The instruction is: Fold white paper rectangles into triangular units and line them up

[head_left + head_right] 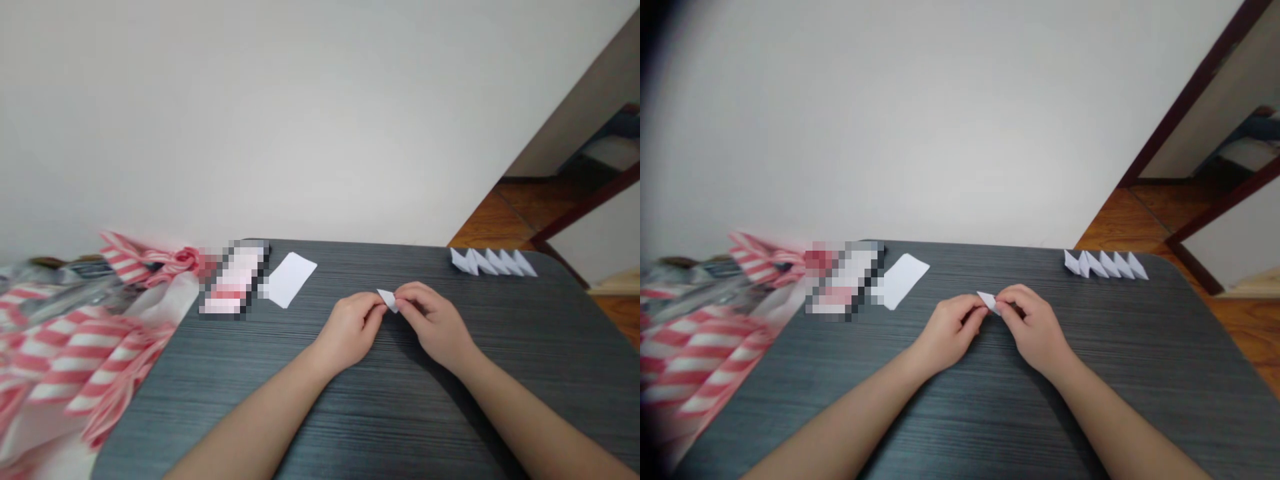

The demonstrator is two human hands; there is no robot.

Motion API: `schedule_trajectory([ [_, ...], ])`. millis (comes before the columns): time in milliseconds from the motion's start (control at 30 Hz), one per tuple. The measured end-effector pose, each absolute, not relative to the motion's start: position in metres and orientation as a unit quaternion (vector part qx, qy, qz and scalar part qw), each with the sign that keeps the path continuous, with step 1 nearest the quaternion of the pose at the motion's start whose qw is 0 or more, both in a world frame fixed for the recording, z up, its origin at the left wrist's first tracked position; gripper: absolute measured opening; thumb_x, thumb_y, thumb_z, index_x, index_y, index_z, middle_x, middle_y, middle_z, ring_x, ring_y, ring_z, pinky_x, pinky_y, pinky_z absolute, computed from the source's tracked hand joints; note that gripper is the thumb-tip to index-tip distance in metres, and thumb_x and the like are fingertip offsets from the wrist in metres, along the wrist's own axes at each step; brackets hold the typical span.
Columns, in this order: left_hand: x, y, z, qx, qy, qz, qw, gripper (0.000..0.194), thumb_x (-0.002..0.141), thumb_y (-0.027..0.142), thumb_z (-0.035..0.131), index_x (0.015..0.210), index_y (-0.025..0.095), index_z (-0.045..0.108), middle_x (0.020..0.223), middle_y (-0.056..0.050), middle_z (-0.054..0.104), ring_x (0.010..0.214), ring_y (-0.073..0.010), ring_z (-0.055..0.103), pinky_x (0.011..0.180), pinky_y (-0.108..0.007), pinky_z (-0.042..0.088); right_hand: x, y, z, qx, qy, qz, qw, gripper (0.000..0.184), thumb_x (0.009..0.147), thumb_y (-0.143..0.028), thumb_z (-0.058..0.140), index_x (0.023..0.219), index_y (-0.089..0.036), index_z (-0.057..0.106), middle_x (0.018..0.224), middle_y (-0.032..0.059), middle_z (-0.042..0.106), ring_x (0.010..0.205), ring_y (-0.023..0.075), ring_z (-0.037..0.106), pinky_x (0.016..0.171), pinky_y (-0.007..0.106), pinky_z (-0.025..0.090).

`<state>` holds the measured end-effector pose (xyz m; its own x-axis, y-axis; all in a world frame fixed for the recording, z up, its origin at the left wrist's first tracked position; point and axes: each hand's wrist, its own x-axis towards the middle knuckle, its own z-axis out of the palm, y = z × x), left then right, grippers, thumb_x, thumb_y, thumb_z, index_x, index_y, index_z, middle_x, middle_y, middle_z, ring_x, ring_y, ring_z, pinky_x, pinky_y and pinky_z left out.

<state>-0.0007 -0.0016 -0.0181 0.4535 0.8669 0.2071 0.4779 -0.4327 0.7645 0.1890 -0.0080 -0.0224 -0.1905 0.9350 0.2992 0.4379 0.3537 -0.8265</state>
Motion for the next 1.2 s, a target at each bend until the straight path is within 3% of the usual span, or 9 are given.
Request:
schedule_trajectory([
  [233,0.0,-0.001,-0.018,0.785,0.433,0.306,0.32,0.021,0.097,0.023,0.047,0.087,0.017,0.064,0.08,-0.003,0.068,0.074,-0.0155,0.061,0.07,-0.026,0.044,0.19,-0.007,-0.02,-0.473,-0.688,0.366,0.411,0.018,0.092,-0.022,0.055,0.076,-0.02,0.061,0.088,0.0027,0.062,0.084,0.0175,0.06,0.079,0.03,0.047],
  [467,-0.002,-0.003,-0.018,0.762,0.423,0.318,0.373,0.022,0.098,0.025,0.044,0.104,0.019,0.065,0.087,-0.003,0.069,0.073,-0.0143,0.063,0.067,-0.023,0.045,0.192,-0.007,-0.023,-0.473,-0.713,0.354,0.378,0.012,0.092,-0.024,0.057,0.086,-0.021,0.067,0.087,0.0033,0.065,0.082,0.0182,0.062,0.077,0.031,0.049],
  [667,-0.003,-0.003,-0.011,0.771,0.396,0.304,0.395,0.023,0.098,0.023,0.044,0.099,0.019,0.066,0.091,-0.002,0.07,0.08,-0.0142,0.063,0.073,-0.023,0.046,0.201,-0.008,-0.023,-0.478,-0.706,0.299,0.429,0.016,0.093,-0.023,0.057,0.106,-0.022,0.066,0.092,0.0045,0.068,0.082,0.0186,0.065,0.074,0.031,0.053],
  [767,-0.002,-0.003,-0.01,0.773,0.384,0.313,0.396,0.022,0.097,0.021,0.046,0.101,0.019,0.068,0.091,-0.002,0.07,0.082,-0.0143,0.062,0.076,-0.025,0.045,0.203,-0.009,-0.016,-0.447,-0.756,0.257,0.402,0.015,0.094,-0.023,0.055,0.1,-0.023,0.069,0.091,0.0054,0.069,0.084,0.0197,0.066,0.076,0.032,0.052],
  [900,-0.001,-0.002,-0.013,0.701,0.414,0.344,0.468,0.022,0.095,0.027,0.05,0.108,0.017,0.065,0.08,-0.002,0.066,0.063,-0.0111,0.055,0.06,-0.022,0.044,0.205,-0.01,-0.013,-0.465,-0.76,0.231,0.39,0.015,0.094,-0.024,0.055,0.095,-0.023,0.07,0.089,0.0047,0.073,0.081,0.0203,0.068,0.075,0.032,0.053],
  [1000,0.0,-0.001,-0.015,0.613,0.424,0.383,0.546,0.024,0.094,0.031,0.052,0.109,0.015,0.062,0.083,-0.002,0.065,0.053,-0.0077,0.051,0.051,-0.02,0.043,0.206,-0.011,-0.015,-0.497,-0.742,0.22,0.392,0.013,0.092,-0.027,0.058,0.093,-0.022,0.069,0.08,0.0032,0.072,0.072,0.0194,0.067,0.069,0.031,0.053],
  [1200,-0.001,0.003,-0.016,0.563,0.428,0.415,0.572,0.02,0.09,0.033,0.057,0.094,0.014,0.063,0.075,0.0,0.062,0.048,-0.0062,0.049,0.046,-0.019,0.041,0.209,-0.012,-0.016,-0.48,-0.771,0.21,0.363,0.013,0.093,-0.027,0.057,0.093,-0.022,0.069,0.082,0.0036,0.073,0.072,0.0192,0.067,0.068,0.03,0.052],
])
